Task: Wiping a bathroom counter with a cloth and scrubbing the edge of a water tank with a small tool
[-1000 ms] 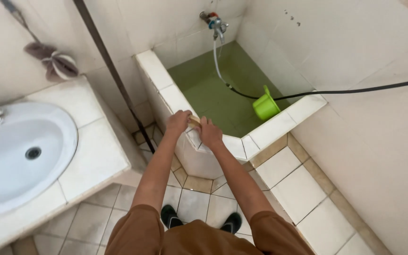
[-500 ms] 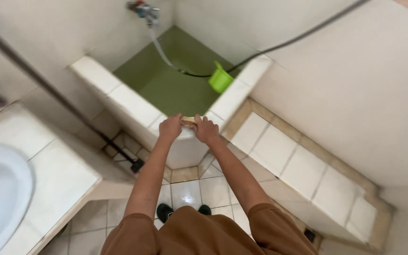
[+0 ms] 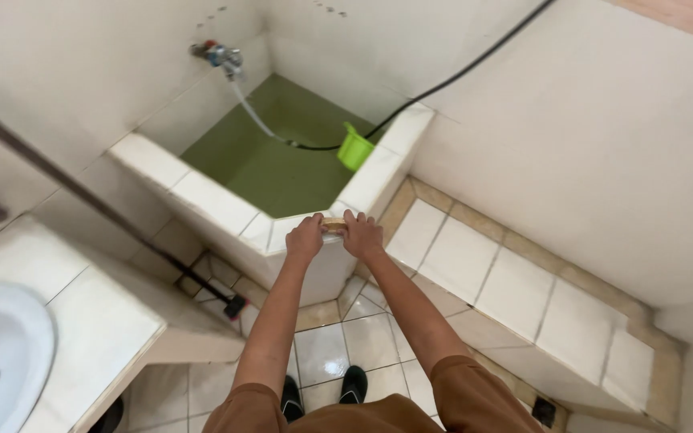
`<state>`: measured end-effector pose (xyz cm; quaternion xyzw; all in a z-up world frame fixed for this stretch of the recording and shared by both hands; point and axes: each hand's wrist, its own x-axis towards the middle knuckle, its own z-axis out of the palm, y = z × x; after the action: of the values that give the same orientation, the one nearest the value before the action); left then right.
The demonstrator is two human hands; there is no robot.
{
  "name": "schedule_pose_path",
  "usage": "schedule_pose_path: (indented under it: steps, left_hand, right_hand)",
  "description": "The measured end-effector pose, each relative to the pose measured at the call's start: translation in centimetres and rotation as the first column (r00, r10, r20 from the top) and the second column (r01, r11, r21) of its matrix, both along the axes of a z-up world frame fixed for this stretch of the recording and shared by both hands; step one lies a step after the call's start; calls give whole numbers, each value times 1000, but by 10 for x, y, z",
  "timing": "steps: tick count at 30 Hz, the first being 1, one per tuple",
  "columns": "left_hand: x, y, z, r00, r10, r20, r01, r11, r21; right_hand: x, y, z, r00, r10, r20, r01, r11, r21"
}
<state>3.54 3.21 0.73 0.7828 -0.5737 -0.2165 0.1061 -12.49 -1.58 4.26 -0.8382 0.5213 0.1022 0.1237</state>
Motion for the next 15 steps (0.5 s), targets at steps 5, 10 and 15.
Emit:
schedule_pose_path:
  steps: [5, 10, 15]
  left_hand:
    - [79, 56, -6, 986, 158, 47, -156, 987, -30]
    - [140, 98, -1, 953, 283, 110, -279, 959, -47]
    - [147, 79, -30, 972, 219, 86, -212, 973, -87]
  right_hand:
    - [80, 40, -6, 984, 150, 92, -154, 987, 41]
    - [151, 67, -15, 953, 239, 185, -257, 963, 81]
    - [152, 61, -18, 961, 223, 167, -238, 968, 79]
